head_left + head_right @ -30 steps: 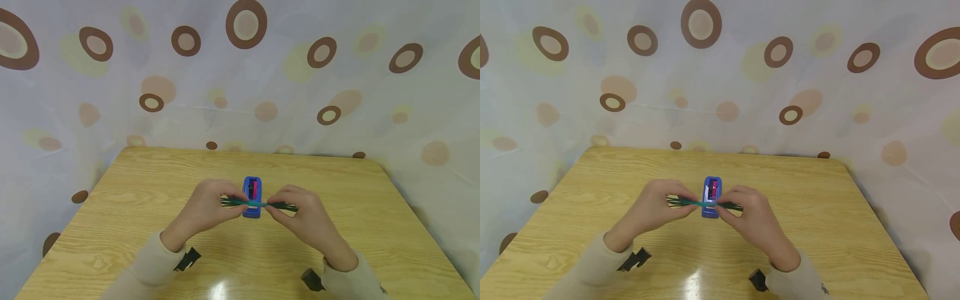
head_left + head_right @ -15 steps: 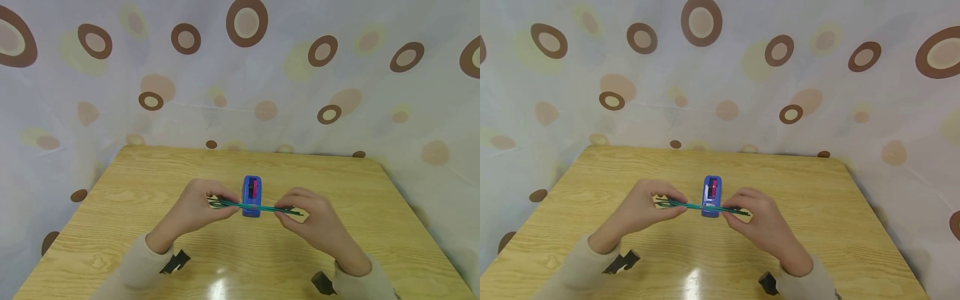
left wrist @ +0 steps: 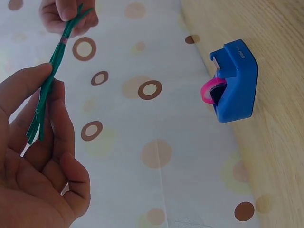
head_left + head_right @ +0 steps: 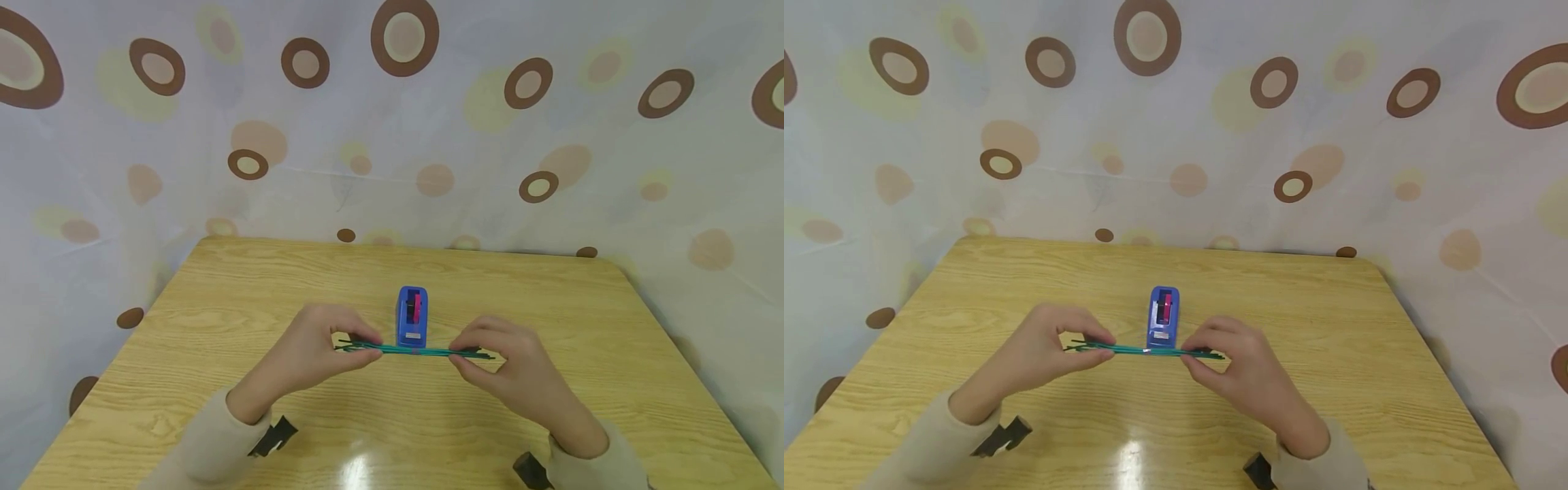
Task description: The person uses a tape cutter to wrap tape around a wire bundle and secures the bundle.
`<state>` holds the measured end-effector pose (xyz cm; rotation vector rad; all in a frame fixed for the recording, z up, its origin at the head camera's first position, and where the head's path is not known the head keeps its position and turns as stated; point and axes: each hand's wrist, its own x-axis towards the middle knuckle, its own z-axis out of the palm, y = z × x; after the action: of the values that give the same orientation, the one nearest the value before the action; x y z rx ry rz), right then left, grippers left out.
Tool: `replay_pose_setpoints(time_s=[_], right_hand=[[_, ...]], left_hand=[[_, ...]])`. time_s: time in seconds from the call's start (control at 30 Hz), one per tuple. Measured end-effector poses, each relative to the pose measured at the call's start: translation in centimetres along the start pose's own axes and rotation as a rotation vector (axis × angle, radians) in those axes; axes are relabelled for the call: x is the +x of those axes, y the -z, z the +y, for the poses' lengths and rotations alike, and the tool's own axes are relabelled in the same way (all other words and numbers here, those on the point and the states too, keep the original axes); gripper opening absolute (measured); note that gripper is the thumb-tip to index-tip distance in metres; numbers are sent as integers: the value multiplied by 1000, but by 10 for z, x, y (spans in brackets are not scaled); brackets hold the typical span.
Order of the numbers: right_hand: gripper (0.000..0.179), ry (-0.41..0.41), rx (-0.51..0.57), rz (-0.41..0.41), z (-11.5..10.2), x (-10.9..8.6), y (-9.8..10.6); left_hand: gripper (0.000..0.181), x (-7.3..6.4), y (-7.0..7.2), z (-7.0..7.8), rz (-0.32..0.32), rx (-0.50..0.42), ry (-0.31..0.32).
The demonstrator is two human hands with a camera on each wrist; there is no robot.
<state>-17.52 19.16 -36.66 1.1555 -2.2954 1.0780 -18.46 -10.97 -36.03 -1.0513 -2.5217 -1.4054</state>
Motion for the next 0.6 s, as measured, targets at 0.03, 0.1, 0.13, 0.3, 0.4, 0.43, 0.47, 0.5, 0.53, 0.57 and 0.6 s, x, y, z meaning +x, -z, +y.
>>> replay_pose_setpoints(time_s=[0.03, 0.1, 0.13, 0.3, 0.4, 0.43, 0.47, 0.5, 0.53, 0.57, 0.6], right_hand=[[23, -2, 7, -6, 0, -1, -1], [24, -3, 16, -18, 1, -4, -4], [24, -4, 20, -24, 2, -6, -5], [28, 33, 28, -41, 9, -16, -13], [29, 59, 56, -60, 13, -23, -19], [29, 67, 69, -70, 15, -26, -21], [28, 65, 81, -83, 16, -28, -23], [27, 55, 89, -98, 16, -31, -25], [26, 41, 98, -114, 17, -33, -26], [25, 27, 102, -130, 17, -35, -28], [22, 16, 105, -146, 17, -37, -30]], left_hand=[[11, -1, -1, -1, -10, 8, -4], [10, -3, -2, -3, -30, 26, -7], [11, -5, -3, -4, -39, 33, -4], [10, -12, -12, -11, -83, 52, 19], [8, -17, -18, -16, -130, 58, 40], [8, -18, -20, -18, -146, 61, 49], [7, -20, -22, -20, -159, 67, 53], [7, -21, -23, -21, -171, 75, 60], [6, -22, -25, -23, -180, 80, 69], [6, -23, -26, -24, -188, 82, 73], [6, -24, -27, -25, -196, 82, 77]])
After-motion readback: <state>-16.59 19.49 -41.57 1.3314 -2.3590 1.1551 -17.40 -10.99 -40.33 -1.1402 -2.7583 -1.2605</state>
